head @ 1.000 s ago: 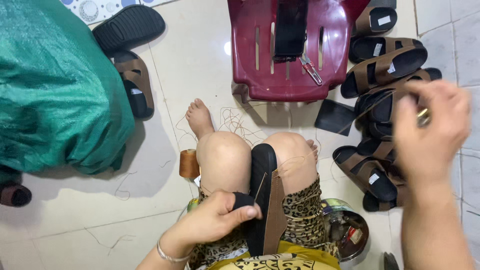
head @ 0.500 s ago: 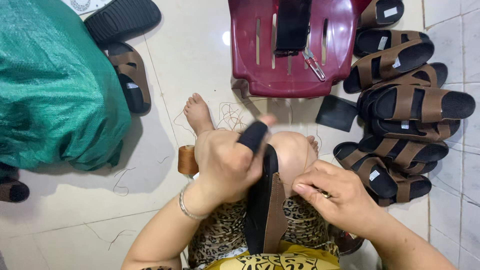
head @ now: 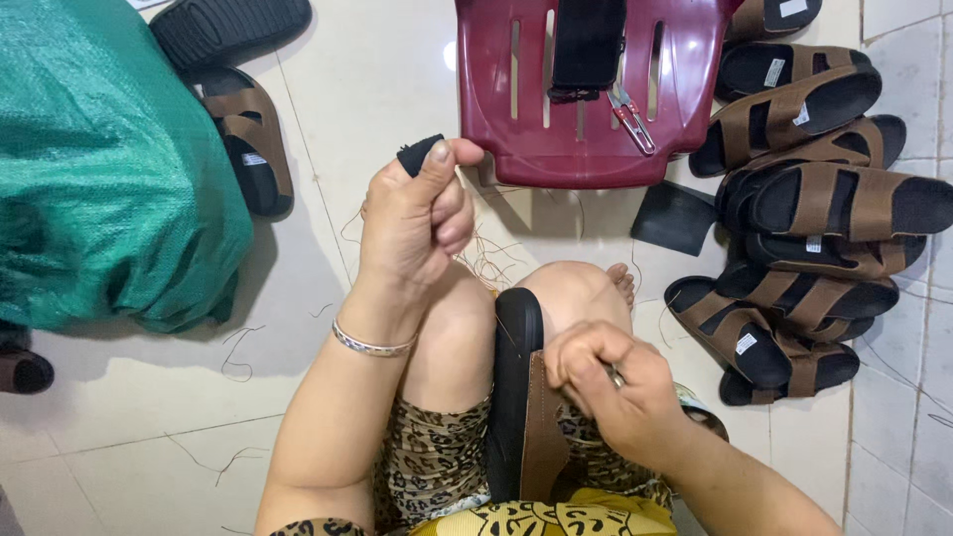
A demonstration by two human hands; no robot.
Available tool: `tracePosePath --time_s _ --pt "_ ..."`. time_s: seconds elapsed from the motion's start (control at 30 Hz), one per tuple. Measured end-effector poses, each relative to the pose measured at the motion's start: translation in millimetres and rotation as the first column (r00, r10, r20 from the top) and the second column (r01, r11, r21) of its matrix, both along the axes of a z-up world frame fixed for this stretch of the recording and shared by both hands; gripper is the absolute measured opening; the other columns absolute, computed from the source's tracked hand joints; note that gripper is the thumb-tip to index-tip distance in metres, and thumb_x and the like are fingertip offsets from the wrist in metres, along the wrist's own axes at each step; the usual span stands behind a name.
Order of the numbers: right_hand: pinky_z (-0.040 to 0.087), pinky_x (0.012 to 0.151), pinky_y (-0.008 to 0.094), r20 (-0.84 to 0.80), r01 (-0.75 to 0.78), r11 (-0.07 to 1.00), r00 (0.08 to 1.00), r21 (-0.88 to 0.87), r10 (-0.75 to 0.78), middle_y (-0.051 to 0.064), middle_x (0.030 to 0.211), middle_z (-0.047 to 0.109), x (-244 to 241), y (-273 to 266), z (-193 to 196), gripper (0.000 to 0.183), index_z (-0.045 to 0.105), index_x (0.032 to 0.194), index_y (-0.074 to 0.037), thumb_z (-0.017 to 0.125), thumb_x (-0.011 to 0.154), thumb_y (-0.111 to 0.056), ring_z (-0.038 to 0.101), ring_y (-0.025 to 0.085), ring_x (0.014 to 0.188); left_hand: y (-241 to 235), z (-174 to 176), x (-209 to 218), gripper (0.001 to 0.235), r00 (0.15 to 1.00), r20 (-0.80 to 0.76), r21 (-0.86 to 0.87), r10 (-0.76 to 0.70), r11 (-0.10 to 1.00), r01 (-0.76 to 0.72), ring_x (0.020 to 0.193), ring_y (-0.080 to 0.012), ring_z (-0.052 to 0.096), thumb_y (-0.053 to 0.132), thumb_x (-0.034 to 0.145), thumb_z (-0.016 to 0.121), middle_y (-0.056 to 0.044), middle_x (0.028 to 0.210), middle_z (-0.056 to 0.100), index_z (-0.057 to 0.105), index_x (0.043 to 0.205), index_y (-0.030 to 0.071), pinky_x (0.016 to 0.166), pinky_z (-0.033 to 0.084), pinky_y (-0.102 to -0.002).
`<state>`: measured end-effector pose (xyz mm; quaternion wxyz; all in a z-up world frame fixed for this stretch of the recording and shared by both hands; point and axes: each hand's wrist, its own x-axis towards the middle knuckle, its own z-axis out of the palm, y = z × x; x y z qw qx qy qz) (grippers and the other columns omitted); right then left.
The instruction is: The person sits on the floor and sews a brown sandal using a needle and thread. They hold the sandal between their legs, pull the thread through the sole, and adjust the sandal's position as they work.
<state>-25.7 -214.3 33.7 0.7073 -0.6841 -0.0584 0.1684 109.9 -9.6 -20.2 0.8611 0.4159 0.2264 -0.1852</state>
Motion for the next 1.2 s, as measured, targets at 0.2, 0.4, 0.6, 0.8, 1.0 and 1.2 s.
tracePosePath --time_s 0.2,0.4,0.6,0.8,1.0,1.2 --pt "0.055 0.064 0.028 0.051 0.065 0.976 0.997 -0.207 -0.055 0.000 0.060 0.072 29 -10 -14 0.026 0.072 0.076 -0.013 0.062 0.100 -0.017 0.058 0.012 0.053 39 -32 -6 0.025 0.989 -0.139 0.120 0.059 0.992 -0.042 0.035 -0.0090 0.030 0.016 0.105 0.055 0.006 0.048 0.024 0.065 0.091 -0.002 0.029 0.039 -0.032" --pt "0.050 0.091 0.034 -0.002 0.223 0.806 0.963 -0.547 -0.268 0.024 0.136 0.050 29 -105 -2 0.060 0.032 0.154 0.002 0.056 0.099 -0.002 0.056 0.023 0.105 170 -88 -37 0.067 0.745 -0.581 0.802 -0.329 -0.386 0.456 0.093 -0.0568 0.061 0.056 0.105 0.054 -0.032 0.096 0.068 0.065 0.083 -0.006 0.078 0.046 -0.060" --pt "0.057 0.091 0.035 0.039 -0.277 0.654 0.904 -0.704 0.425 0.006 0.122 0.065 -11 -79 1 0.063 0.052 0.148 -0.034 0.065 0.089 -0.017 0.066 0.021 0.101 64 24 -76 0.020 0.804 0.279 0.883 -0.525 0.469 -0.001 0.121 -0.0187 0.065 0.015 0.096 0.068 -0.007 0.127 0.068 0.064 0.116 0.010 0.109 0.050 -0.032" --pt "0.057 0.054 0.040 0.064 -0.257 0.526 0.854 -0.810 0.516 -0.006 0.103 0.064 -11 -52 12 0.049 0.058 0.143 -0.038 0.062 0.095 -0.027 0.070 0.015 0.088 23 47 -87 0.096 0.250 0.191 0.953 -0.949 0.241 0.185 0.145 -0.0422 0.043 0.065 0.078 0.069 -0.026 0.151 0.050 0.042 0.144 0.000 0.119 0.026 -0.057" --pt "0.056 0.053 0.044 0.008 -0.305 0.450 0.820 -0.839 0.572 -0.007 0.105 0.064 -4 -53 18 0.054 0.056 0.144 -0.042 0.061 0.093 -0.025 0.071 0.021 0.080 18 48 -87 0.077 0.196 0.219 0.969 -0.956 0.237 0.071 0.118 -0.0349 0.056 0.066 0.085 0.059 -0.010 0.131 0.058 0.051 0.124 0.001 0.112 0.030 -0.054" --pt "0.051 0.039 0.047 0.027 -0.179 0.207 0.689 -0.962 0.724 0.005 0.084 0.058 4 -52 33 0.060 0.051 0.147 -0.043 0.059 0.090 -0.025 0.064 0.026 0.049 16 37 -94 0.086 0.200 0.219 0.975 -0.955 0.207 -0.082 0.117 -0.0377 0.059 0.067 0.082 0.067 -0.015 0.137 0.062 0.054 0.130 -0.003 0.110 0.034 -0.057"
